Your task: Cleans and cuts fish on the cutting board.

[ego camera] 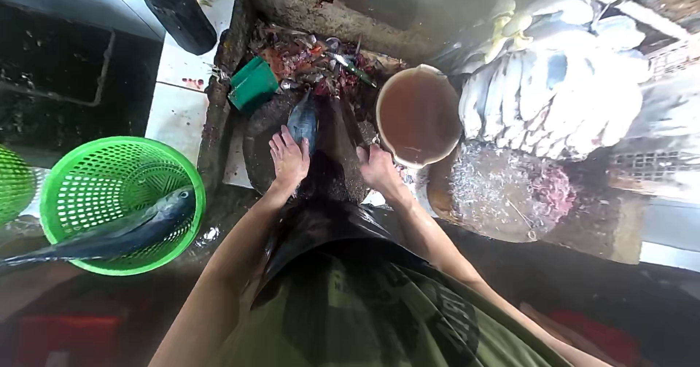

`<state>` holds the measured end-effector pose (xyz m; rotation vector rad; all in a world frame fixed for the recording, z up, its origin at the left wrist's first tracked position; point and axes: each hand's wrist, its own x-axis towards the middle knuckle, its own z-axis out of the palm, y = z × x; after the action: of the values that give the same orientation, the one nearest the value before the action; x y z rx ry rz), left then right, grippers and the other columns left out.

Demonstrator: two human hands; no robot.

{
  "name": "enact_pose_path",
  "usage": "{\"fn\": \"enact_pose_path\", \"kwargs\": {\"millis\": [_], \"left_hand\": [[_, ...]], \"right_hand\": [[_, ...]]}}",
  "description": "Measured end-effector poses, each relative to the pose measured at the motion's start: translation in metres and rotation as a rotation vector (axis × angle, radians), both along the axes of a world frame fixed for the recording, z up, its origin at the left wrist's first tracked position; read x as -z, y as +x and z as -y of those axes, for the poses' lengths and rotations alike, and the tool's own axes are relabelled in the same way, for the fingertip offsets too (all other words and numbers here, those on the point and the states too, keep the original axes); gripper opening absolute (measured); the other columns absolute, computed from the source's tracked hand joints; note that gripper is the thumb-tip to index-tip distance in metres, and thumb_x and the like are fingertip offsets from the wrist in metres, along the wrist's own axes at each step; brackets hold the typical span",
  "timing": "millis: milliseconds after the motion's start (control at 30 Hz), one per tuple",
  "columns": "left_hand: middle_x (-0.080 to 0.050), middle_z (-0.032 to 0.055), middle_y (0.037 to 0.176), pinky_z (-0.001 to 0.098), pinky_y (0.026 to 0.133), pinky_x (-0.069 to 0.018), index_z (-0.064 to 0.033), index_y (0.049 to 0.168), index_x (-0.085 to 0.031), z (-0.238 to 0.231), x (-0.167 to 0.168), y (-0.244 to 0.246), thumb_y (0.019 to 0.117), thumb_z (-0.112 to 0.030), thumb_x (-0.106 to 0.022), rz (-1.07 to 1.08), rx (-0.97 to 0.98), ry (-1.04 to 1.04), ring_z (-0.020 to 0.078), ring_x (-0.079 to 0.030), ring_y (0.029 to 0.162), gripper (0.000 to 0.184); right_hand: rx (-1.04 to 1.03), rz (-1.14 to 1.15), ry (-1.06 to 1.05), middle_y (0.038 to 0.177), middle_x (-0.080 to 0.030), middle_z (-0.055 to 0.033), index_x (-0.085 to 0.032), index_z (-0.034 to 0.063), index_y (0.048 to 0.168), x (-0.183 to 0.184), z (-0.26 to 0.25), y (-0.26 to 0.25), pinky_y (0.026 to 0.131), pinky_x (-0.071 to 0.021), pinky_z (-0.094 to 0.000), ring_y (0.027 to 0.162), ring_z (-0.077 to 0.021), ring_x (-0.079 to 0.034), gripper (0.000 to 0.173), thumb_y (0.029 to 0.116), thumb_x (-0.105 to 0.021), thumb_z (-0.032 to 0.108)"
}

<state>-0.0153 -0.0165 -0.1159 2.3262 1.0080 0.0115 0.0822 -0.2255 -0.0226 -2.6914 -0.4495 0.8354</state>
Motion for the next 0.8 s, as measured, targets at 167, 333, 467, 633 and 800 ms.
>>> {"fn": "enact_pose_path", "kwargs": {"millis": [167, 333, 467, 633, 800], "left_hand": [[-0.05, 0.0296, 0.144, 0.0536, 0.113, -0.0428, 0.0045, 0.143, -0.048, -0.024, 0.006, 0.035, 0.1083, -0.041, -0.034, -0.029, -0.032, -0.023, 0.0437, -0.049, 0.137, 0.058], [-0.055, 0.0271, 0.137, 0.0524, 0.107, -0.0469, 0.0027, 0.137, -0.05, -0.015, 0.008, 0.042, 0.1088, -0.043, -0.027, -0.081, -0.052, 0.085, 0.0421, -0.053, 0.132, 0.058], [-0.052, 0.0283, 0.14, 0.0543, 0.106, -0.0466, 0.0023, 0.139, -0.048, -0.017, 0.0, 0.043, 0.1097, -0.04, -0.03, -0.128, -0.048, 0.011, 0.0435, -0.051, 0.133, 0.055], [-0.052, 0.0285, 0.14, 0.0548, 0.107, -0.0464, 0.0032, 0.138, -0.048, -0.02, -0.004, 0.045, 0.1086, -0.04, -0.034, -0.124, -0.067, -0.032, 0.0431, -0.051, 0.134, 0.055], [-0.053, 0.028, 0.138, 0.0546, 0.104, -0.0471, 0.0026, 0.138, -0.049, -0.019, -0.005, 0.046, 0.1077, -0.039, -0.037, -0.145, -0.049, -0.023, 0.0436, -0.052, 0.131, 0.053]], "right_hand": [[-0.242, 0.011, -0.086, 0.08, -0.065, -0.0145, -0.052, 0.0078, 0.124, -0.056, -0.026, -0.01, 0.058, -0.0578, -0.0536, 0.07, -0.0341, -0.071, 0.051, 0.1096, -0.032, 0.052], [-0.361, -0.027, -0.292, 0.087, -0.068, -0.0165, -0.052, 0.0052, 0.127, -0.052, -0.045, -0.005, 0.066, -0.0594, -0.0553, 0.082, -0.0377, -0.073, 0.053, 0.1103, -0.03, 0.05], [-0.403, -0.023, -0.303, 0.086, -0.068, -0.0155, -0.054, 0.005, 0.125, -0.059, -0.048, 0.004, 0.065, -0.0591, -0.0553, 0.081, -0.0366, -0.072, 0.052, 0.1102, -0.031, 0.049], [-0.428, -0.05, -0.355, 0.086, -0.067, -0.0146, -0.056, 0.0057, 0.12, -0.071, -0.055, 0.011, 0.065, -0.0591, -0.0536, 0.081, -0.0346, -0.072, 0.05, 0.1099, -0.032, 0.049], [-0.455, -0.062, -0.451, 0.096, -0.067, -0.0198, -0.053, 0.0012, 0.125, -0.067, -0.083, 0.013, 0.071, -0.0597, -0.0559, 0.09, -0.0395, -0.072, 0.053, 0.1107, -0.031, 0.047]]}}
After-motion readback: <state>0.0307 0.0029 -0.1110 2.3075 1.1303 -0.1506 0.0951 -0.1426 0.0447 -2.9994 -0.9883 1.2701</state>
